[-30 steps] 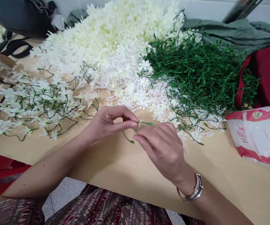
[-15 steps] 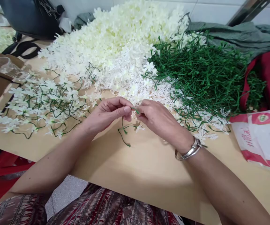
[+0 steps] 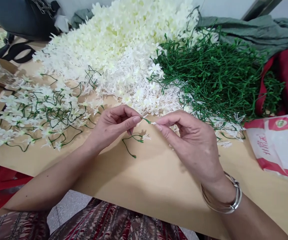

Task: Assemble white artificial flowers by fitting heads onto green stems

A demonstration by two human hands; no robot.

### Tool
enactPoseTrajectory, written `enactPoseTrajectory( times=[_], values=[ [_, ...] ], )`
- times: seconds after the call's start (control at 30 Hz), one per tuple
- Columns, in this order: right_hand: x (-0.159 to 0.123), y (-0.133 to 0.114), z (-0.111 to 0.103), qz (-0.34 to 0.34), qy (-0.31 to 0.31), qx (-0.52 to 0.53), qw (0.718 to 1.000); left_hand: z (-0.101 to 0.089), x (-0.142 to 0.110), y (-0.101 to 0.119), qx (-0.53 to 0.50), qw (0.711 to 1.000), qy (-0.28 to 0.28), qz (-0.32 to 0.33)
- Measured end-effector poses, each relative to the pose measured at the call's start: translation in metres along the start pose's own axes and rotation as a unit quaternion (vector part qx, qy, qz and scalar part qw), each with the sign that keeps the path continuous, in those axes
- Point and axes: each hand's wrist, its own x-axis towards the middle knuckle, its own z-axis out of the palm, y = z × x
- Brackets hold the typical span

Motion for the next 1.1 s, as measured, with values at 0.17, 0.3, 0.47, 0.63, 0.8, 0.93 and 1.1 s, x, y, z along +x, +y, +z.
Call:
enactPoseTrajectory(
  times=[0.17,0.3,0.47,0.63,0.8,0.93,1.1],
  values=[
    [-0.001,-0.002,0.006,0.0,0.028,0.047,0.999,0.002,0.001,-0.003,0.032,0.999,0.02,0.024],
    [-0.002,-0.001,0.008,-0.005,0.022,0.041,0.999,0.003,-0.001,-0.004,0.043,0.999,0.014,0.023],
    [-0.001,0.004,0.007,-0.015,0.045,0.015,0.999,-0.002,-0.001,-0.006,0.074,0.996,0.018,0.038],
    [0.009,0.017,0.002,0.0,0.113,0.005,0.994,-0.011,-0.004,-0.006,0.264,0.952,-0.129,0.082],
    [0.016,0.033,0.0,0.02,0.129,0.012,0.991,-0.016,-0.002,-0.014,0.395,0.892,-0.115,0.186],
    [0.018,0.04,0.0,0.025,0.122,0.006,0.992,-0.017,0.019,-0.024,0.462,0.853,-0.022,0.242],
    [0.018,0.043,0.0,0.014,0.109,-0.008,0.994,-0.012,0.053,-0.035,0.542,0.804,-0.086,0.23]
  ],
)
